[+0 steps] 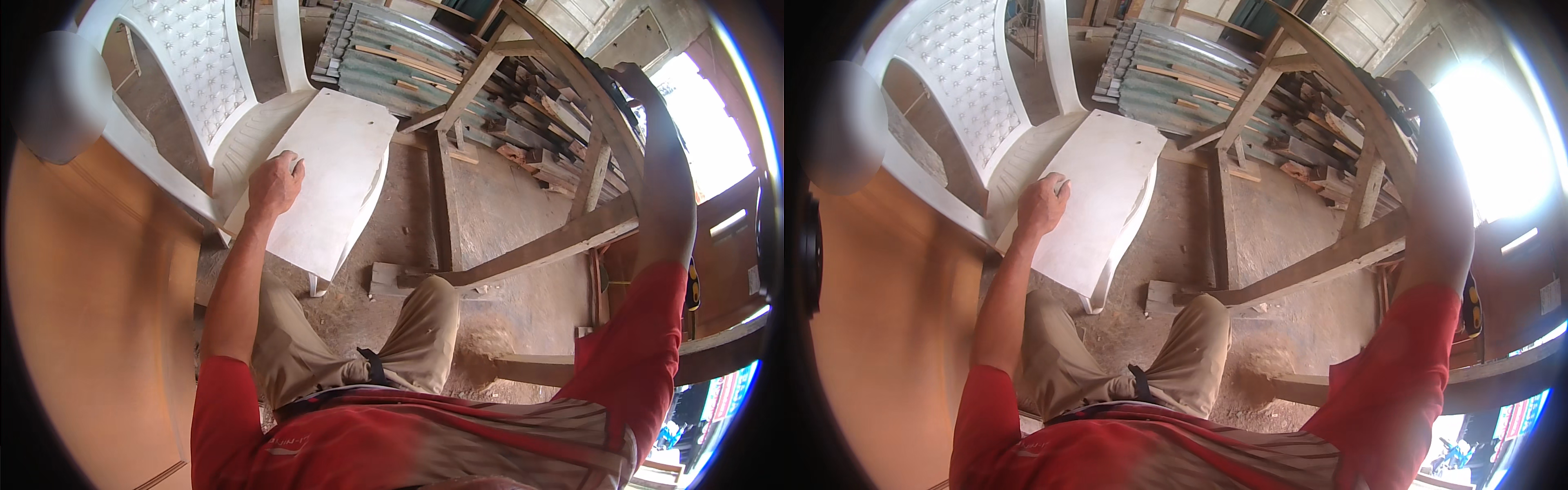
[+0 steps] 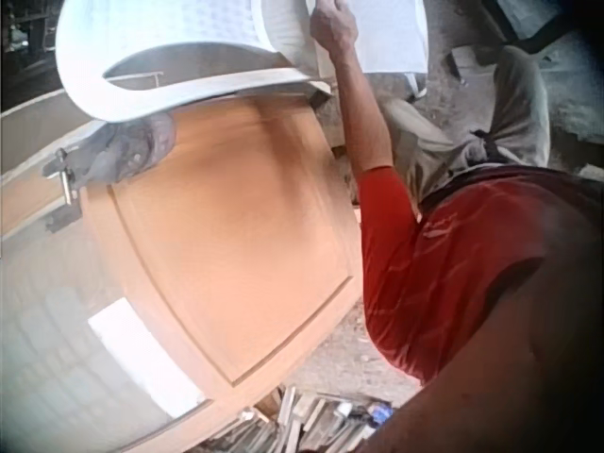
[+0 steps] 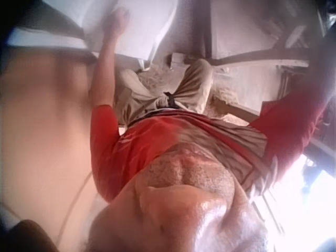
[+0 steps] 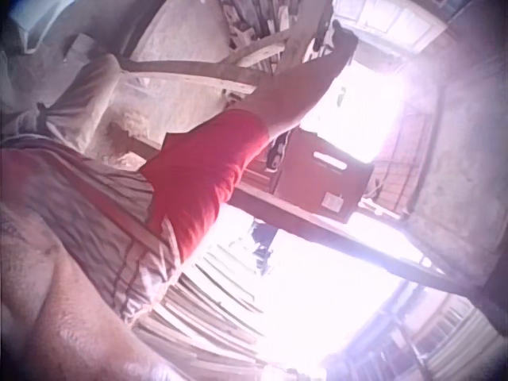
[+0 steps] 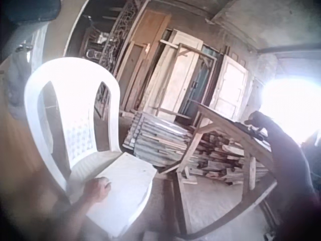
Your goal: The person uses a thin saw blade to cut through a white curved plastic component while holding it steady by hand against a wooden support.
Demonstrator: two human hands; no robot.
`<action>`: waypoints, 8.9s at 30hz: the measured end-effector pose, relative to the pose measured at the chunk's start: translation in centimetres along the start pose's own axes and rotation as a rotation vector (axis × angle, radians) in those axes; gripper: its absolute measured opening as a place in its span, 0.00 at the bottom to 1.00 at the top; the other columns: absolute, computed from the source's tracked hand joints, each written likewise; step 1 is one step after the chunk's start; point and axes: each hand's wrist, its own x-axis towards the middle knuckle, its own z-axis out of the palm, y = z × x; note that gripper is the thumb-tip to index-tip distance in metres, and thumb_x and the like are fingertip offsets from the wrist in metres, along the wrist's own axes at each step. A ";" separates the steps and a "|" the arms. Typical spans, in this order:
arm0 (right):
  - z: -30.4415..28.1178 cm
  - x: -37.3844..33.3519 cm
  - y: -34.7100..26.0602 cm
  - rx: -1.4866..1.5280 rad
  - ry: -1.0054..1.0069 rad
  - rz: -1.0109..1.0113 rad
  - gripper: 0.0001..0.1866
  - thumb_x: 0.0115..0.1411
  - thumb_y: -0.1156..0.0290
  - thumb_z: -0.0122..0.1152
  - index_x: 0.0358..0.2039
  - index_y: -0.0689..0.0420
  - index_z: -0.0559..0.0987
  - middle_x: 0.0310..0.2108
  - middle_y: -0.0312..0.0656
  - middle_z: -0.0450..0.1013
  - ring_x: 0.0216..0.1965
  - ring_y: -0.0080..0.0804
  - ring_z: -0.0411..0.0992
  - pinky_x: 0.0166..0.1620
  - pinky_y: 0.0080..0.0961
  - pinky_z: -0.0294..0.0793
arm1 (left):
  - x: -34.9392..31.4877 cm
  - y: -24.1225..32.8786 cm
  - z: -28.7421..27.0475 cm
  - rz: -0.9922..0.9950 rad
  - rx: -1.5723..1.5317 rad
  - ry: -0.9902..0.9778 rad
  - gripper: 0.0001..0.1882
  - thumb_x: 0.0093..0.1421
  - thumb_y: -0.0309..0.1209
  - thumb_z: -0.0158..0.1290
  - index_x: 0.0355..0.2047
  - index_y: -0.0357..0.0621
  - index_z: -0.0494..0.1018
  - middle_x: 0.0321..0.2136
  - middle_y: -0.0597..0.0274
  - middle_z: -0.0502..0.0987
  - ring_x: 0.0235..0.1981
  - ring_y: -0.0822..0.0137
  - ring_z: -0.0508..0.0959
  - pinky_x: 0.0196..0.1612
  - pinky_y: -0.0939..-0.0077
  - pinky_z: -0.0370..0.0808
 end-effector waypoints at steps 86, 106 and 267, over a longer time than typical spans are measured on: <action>27.9 -45.5 -21.5 1.399 0.159 -0.152 0.33 0.70 0.48 0.54 0.59 0.68 0.71 0.43 0.48 0.77 0.42 0.32 0.77 0.44 0.27 0.77 | -10.7 14.4 -14.9 0.218 -0.425 -0.291 0.14 0.68 0.31 0.47 0.41 0.28 0.71 0.23 0.40 0.73 0.24 0.43 0.75 0.31 0.53 0.72; 19.9 -43.3 -21.5 0.132 0.557 -0.819 0.40 0.43 0.63 0.79 0.60 0.44 0.75 0.57 0.37 0.68 0.58 0.40 0.67 0.62 0.47 0.59 | -18.8 9.0 -27.1 0.375 0.457 -0.351 0.36 0.49 0.23 0.58 0.62 0.42 0.70 0.27 0.59 0.70 0.26 0.60 0.74 0.29 0.64 0.74; 29.5 -51.6 -17.9 1.732 0.183 0.048 0.16 0.69 0.60 0.60 0.43 0.62 0.77 0.34 0.40 0.75 0.35 0.29 0.77 0.33 0.30 0.79 | -8.5 -2.3 -8.2 -0.314 -0.542 0.766 0.22 0.66 0.42 0.56 0.48 0.34 0.75 0.39 0.50 0.80 0.40 0.55 0.79 0.47 0.63 0.75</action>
